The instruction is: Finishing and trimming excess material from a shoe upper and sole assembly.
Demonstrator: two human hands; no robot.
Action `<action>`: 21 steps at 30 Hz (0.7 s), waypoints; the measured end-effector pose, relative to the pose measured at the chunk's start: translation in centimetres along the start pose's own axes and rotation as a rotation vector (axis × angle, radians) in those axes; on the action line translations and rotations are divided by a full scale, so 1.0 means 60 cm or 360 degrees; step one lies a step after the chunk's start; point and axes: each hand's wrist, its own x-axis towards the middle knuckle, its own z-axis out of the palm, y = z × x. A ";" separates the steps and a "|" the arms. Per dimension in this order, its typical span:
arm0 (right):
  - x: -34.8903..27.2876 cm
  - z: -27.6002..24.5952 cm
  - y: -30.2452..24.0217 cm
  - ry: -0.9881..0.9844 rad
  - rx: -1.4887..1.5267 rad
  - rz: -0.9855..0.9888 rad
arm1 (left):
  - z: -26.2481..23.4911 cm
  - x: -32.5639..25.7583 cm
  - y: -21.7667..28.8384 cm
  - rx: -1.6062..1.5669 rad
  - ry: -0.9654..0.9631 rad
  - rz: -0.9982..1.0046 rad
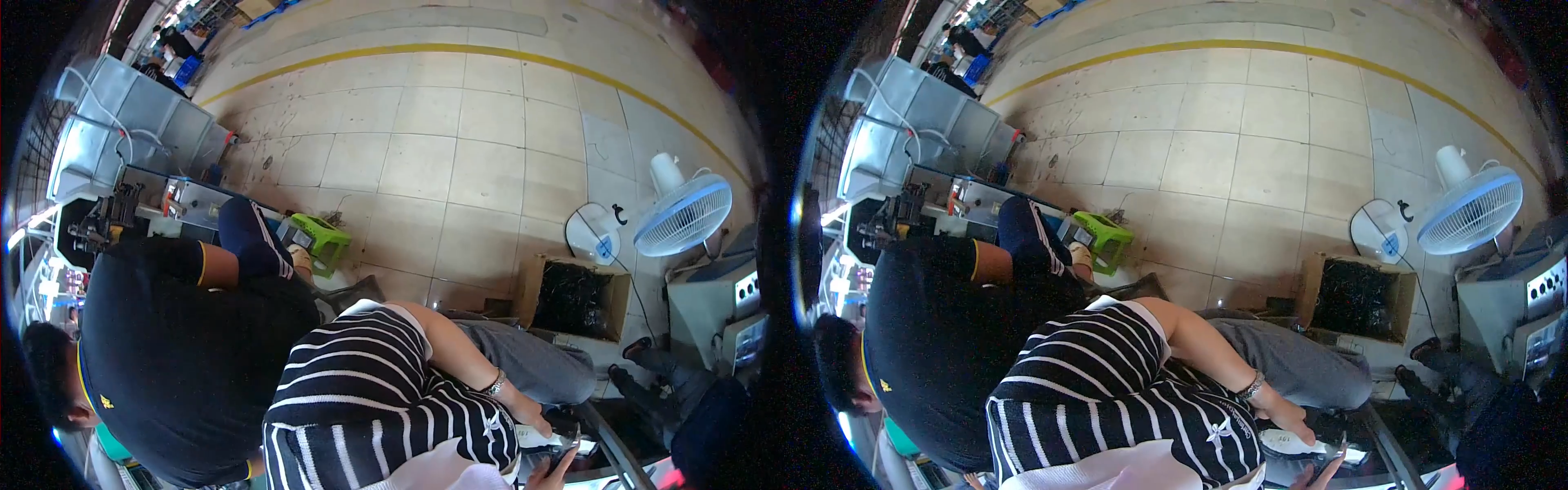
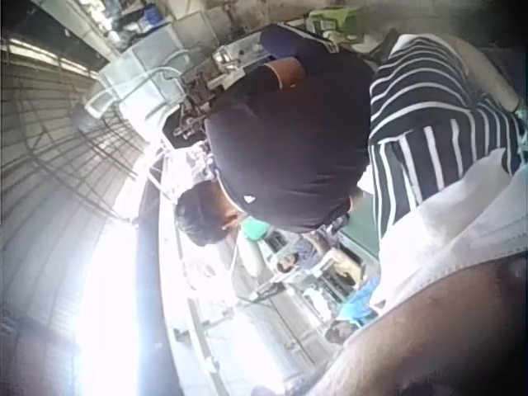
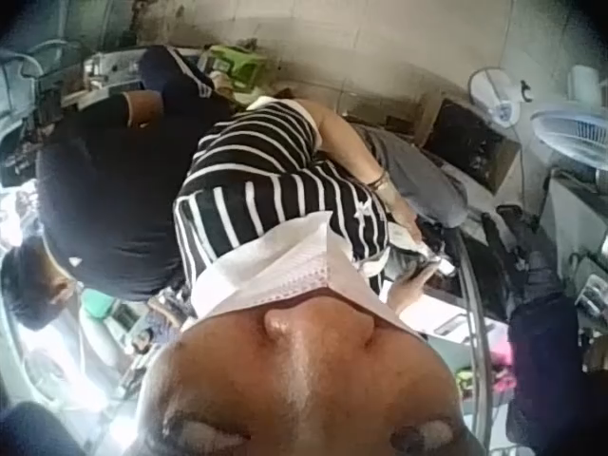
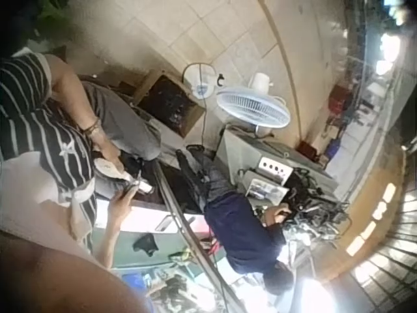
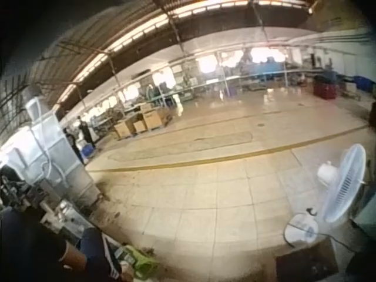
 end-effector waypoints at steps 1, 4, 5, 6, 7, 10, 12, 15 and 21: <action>0.002 0.001 0.002 0.0028 0.0001 -0.0046 | -0.001 -0.008 0.013 0.0088 0.0008 -0.0109; 0.000 0.005 0.005 0.0106 0.0018 -0.0171 | -0.005 -0.006 0.006 0.0181 0.0019 -0.0235; -0.003 0.007 0.006 0.0130 0.0028 -0.0205 | -0.006 -0.003 -0.002 0.0187 0.0012 -0.0256; -0.005 0.007 0.007 0.0154 0.0034 -0.0228 | -0.002 -0.004 0.001 0.0127 -0.0016 -0.0250; -0.008 0.009 0.007 0.0177 0.0042 -0.0239 | -0.002 -0.002 0.000 0.0129 -0.0036 -0.0261; -0.031 0.007 0.006 0.0224 0.0060 -0.0139 | 0.026 -0.008 0.009 0.0017 -0.0086 -0.0099; -0.036 -0.009 -0.015 0.0274 0.0136 -0.0079 | 0.008 -0.032 0.039 -0.0096 -0.0079 -0.0297; -0.009 -0.018 -0.065 0.0442 0.0688 -0.0130 | -0.028 -0.046 -0.003 -0.0638 -0.0175 -0.0142; 0.015 -0.016 -0.062 0.0076 0.0202 -0.0224 | -0.036 -0.050 0.049 -0.0367 -0.0109 -0.0388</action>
